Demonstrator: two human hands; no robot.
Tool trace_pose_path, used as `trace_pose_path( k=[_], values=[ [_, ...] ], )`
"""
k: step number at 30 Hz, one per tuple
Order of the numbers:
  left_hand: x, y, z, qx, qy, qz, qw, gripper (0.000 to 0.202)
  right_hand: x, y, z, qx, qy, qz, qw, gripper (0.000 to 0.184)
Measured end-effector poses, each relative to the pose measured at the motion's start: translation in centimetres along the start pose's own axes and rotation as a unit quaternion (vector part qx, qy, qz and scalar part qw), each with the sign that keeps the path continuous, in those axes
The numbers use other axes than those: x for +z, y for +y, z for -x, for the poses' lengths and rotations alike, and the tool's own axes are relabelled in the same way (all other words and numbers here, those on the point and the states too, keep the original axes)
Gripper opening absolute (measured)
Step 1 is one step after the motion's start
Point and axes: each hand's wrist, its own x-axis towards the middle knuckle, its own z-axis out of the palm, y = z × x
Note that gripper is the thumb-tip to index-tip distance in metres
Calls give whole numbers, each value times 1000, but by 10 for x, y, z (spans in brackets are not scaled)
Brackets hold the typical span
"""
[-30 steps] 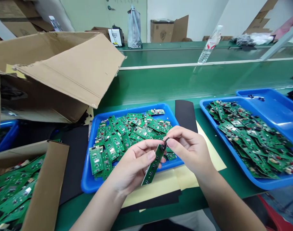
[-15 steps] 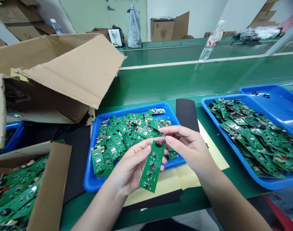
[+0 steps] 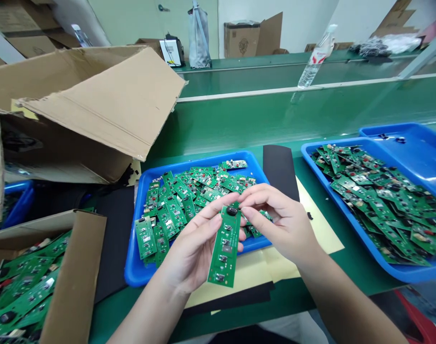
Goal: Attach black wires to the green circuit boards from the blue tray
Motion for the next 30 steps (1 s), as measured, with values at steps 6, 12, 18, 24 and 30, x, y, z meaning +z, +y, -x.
trace_pose_path(
  k=[6, 12, 18, 24, 30],
  values=[
    [4, -2, -2, 30, 51, -16, 998, 24, 2, -2, 0, -24, 13, 63, 998, 10],
    [4, -5, -3, 91, 75, -45, 992, 25, 4, -6, 2, -50, 22, 97, 994, 11],
    [2, -8, -4, 147, 108, -91, 979, 26, 5, -13, 7, -68, -2, 78, 995, 9],
    [-4, -9, -8, 275, 100, -274, 916, 33, 1, -19, 10, -1, -9, -24, 1000, 10],
    [-14, -10, -6, 373, 92, -538, 751, 41, -3, -16, 5, 127, -12, -170, 977, 11]
  ],
)
